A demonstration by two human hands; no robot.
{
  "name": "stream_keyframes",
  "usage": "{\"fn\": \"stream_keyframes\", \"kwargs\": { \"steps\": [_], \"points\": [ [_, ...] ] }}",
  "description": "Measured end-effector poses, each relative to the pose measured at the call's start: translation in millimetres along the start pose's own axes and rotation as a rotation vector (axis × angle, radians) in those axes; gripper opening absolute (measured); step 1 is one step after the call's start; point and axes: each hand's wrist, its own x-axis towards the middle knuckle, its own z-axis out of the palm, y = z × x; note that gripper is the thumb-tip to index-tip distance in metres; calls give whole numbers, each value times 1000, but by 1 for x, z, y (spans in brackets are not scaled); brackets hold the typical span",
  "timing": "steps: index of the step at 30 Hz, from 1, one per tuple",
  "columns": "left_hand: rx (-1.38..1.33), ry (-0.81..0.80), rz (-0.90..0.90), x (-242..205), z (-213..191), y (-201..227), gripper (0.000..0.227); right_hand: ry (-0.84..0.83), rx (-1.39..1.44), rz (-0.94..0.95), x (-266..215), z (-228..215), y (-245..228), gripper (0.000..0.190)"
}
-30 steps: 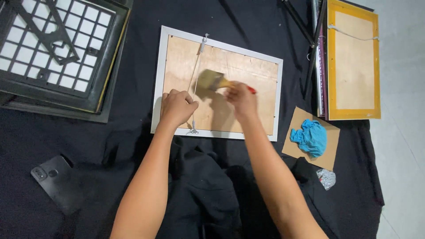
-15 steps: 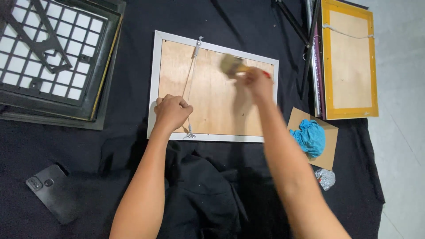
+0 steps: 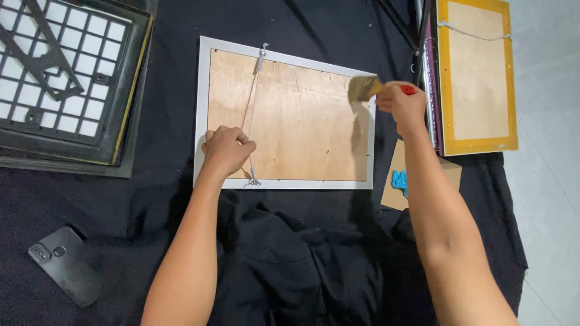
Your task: Cleaning and disassembling a photo frame using a brush and a utility knife to remove the backboard and clean the glass.
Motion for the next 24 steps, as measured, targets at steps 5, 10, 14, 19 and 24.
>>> {"fn": "stream_keyframes", "kwargs": {
  "steps": [5, 10, 14, 19, 24],
  "points": [
    [9, 1, 4, -1, -3, 3, 38, 127, -151, -103, 22, -11, 18, 14],
    [41, 6, 23, 5, 0, -4, 39, 319, -403, -193, 20, -20, 33, 9],
    [51, 32, 40, 3, 1, -7, 38, -64, -184, -63, -28, -32, 20, 22],
    [73, 48, 78, 4, 4, -12, 40, -88, -343, -143, -92, -63, 38, 15],
    [58, 113, 127, 3, 6, -15, 34, -233, -487, 43, -149, -104, 25, 16]
  ]
}}
